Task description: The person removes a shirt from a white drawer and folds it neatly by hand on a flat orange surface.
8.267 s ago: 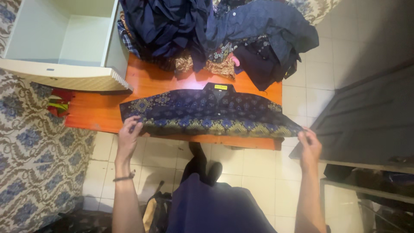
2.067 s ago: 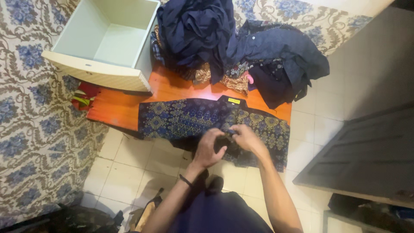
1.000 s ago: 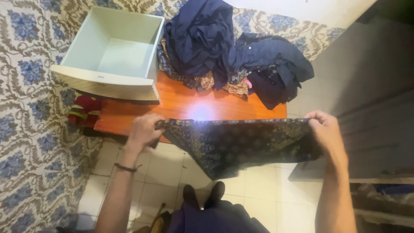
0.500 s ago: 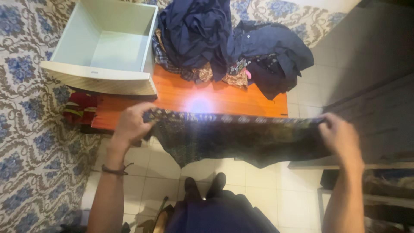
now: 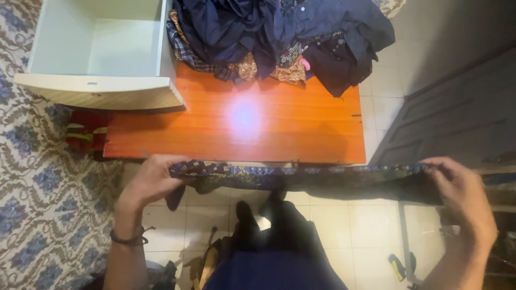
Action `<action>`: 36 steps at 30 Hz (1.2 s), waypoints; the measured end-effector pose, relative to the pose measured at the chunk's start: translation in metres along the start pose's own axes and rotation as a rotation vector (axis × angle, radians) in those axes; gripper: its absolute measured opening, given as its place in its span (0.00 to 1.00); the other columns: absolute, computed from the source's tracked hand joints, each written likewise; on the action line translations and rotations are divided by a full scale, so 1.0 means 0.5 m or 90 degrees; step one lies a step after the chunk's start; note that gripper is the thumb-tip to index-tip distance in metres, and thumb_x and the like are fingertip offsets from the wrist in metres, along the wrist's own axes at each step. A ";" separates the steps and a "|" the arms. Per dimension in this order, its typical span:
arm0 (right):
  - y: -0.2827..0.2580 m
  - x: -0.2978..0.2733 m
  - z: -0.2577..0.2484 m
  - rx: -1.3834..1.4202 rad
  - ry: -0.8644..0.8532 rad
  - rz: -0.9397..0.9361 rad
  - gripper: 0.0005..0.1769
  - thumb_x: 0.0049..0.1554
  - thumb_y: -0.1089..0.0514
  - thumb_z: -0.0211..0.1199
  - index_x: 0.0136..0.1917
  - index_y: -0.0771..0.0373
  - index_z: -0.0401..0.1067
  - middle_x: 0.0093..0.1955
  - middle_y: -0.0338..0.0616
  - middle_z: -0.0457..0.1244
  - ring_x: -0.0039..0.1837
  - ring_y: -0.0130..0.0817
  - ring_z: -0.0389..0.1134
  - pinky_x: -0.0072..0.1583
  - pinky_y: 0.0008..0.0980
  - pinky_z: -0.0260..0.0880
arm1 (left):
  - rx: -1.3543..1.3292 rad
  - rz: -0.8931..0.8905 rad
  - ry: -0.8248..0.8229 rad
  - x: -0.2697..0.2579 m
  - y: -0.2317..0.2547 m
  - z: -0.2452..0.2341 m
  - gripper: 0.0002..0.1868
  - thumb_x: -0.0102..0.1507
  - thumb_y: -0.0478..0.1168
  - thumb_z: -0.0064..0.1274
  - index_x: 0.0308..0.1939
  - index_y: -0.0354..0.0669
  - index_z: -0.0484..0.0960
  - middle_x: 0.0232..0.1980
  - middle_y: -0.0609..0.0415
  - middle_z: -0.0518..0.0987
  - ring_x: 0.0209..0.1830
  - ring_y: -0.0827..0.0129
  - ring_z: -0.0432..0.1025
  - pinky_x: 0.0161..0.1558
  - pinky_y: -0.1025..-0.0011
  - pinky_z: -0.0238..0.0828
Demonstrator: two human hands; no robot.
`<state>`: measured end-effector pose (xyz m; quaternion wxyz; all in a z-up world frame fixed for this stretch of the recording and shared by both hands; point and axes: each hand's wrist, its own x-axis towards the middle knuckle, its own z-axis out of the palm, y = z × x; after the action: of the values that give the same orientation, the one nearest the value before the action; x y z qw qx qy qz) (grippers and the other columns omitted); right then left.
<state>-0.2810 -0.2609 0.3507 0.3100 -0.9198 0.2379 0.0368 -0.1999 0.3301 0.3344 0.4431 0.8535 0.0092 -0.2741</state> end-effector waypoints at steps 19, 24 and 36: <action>0.118 0.606 0.367 -0.253 0.115 -0.287 0.10 0.65 0.58 0.56 0.58 0.57 0.73 0.54 0.56 0.69 0.55 0.60 0.69 0.54 0.54 0.68 | 0.268 0.171 0.341 0.632 -0.162 0.087 0.16 0.56 0.44 0.64 0.49 0.53 0.88 0.40 0.45 0.85 0.43 0.47 0.79 0.43 0.53 0.74; 0.162 0.753 0.445 -0.286 0.053 -0.226 0.12 0.64 0.56 0.56 0.59 0.57 0.73 0.51 0.58 0.69 0.52 0.60 0.70 0.54 0.55 0.69 | 0.322 0.159 0.318 0.766 -0.200 0.109 0.20 0.54 0.43 0.66 0.50 0.49 0.87 0.41 0.42 0.84 0.42 0.46 0.79 0.44 0.52 0.75; 0.180 0.900 0.605 -0.319 0.149 -0.229 0.12 0.65 0.62 0.51 0.56 0.59 0.75 0.53 0.51 0.69 0.58 0.52 0.70 0.59 0.55 0.64 | 0.459 0.110 0.312 0.970 -0.304 0.142 0.18 0.56 0.44 0.65 0.49 0.46 0.87 0.42 0.42 0.84 0.46 0.45 0.77 0.51 0.50 0.71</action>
<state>0.0993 -0.3324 -0.0394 0.0463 -0.9927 0.0892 -0.0671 0.1401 0.2579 -0.0433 0.1229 0.9909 -0.0535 -0.0114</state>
